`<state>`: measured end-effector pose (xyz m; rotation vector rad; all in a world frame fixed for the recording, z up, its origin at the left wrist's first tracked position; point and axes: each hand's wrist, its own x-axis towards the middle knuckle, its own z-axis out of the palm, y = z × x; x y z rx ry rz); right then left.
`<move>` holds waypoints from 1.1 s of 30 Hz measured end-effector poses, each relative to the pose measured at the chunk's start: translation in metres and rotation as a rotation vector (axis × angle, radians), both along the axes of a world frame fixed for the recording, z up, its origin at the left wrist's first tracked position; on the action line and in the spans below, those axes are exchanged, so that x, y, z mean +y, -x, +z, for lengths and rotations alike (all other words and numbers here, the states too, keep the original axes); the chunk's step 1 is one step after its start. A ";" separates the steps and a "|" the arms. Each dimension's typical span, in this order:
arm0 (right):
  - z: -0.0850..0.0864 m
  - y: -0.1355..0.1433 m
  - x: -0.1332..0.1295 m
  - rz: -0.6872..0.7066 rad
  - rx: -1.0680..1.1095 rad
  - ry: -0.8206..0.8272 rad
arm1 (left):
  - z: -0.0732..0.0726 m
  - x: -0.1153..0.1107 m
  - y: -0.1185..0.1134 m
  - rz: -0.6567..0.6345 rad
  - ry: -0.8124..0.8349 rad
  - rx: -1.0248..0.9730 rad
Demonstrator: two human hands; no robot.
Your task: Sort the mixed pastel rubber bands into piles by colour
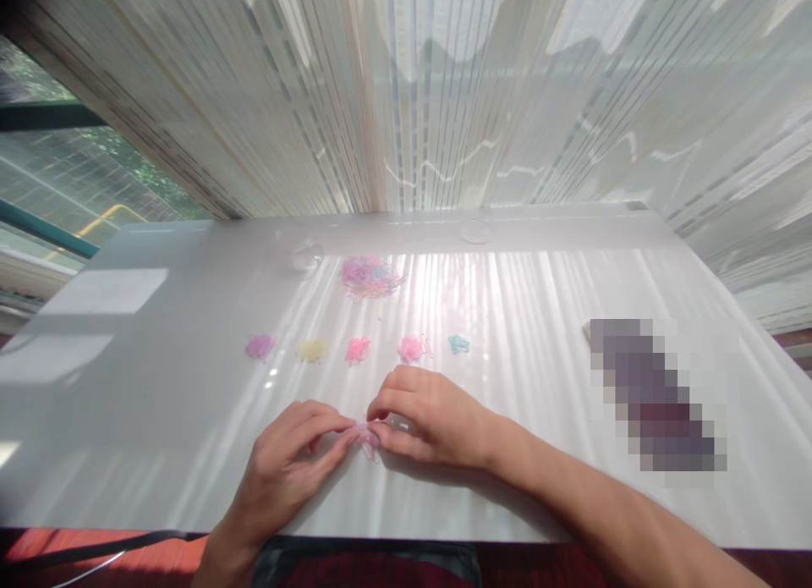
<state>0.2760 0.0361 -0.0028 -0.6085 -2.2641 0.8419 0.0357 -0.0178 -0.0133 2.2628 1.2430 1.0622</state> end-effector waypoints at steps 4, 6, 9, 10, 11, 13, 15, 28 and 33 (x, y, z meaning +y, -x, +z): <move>0.000 -0.002 0.003 -0.005 0.014 0.003 | -0.003 0.001 -0.001 0.014 0.009 -0.002; -0.001 -0.002 0.004 -0.006 0.011 0.012 | -0.004 0.001 -0.001 0.018 0.015 -0.002; -0.001 -0.002 0.003 -0.010 -0.001 0.026 | -0.005 0.001 0.001 0.008 0.035 -0.004; -0.001 -0.002 0.004 -0.011 -0.009 0.031 | -0.005 0.000 0.002 0.006 0.042 -0.006; 0.000 -0.002 0.004 -0.012 -0.018 0.033 | -0.004 0.000 0.003 0.008 0.047 -0.010; 0.002 -0.005 0.007 -0.018 -0.042 0.024 | -0.003 -0.001 0.003 0.019 0.054 -0.021; 0.007 -0.011 0.013 -0.041 -0.066 -0.010 | -0.002 -0.001 0.003 0.025 0.057 -0.031; 0.013 -0.044 0.042 -0.294 -0.255 -0.062 | 0.001 0.000 0.002 0.015 0.076 -0.057; 0.010 -0.041 0.041 -0.310 -0.258 -0.109 | 0.000 -0.001 0.002 0.012 0.076 -0.062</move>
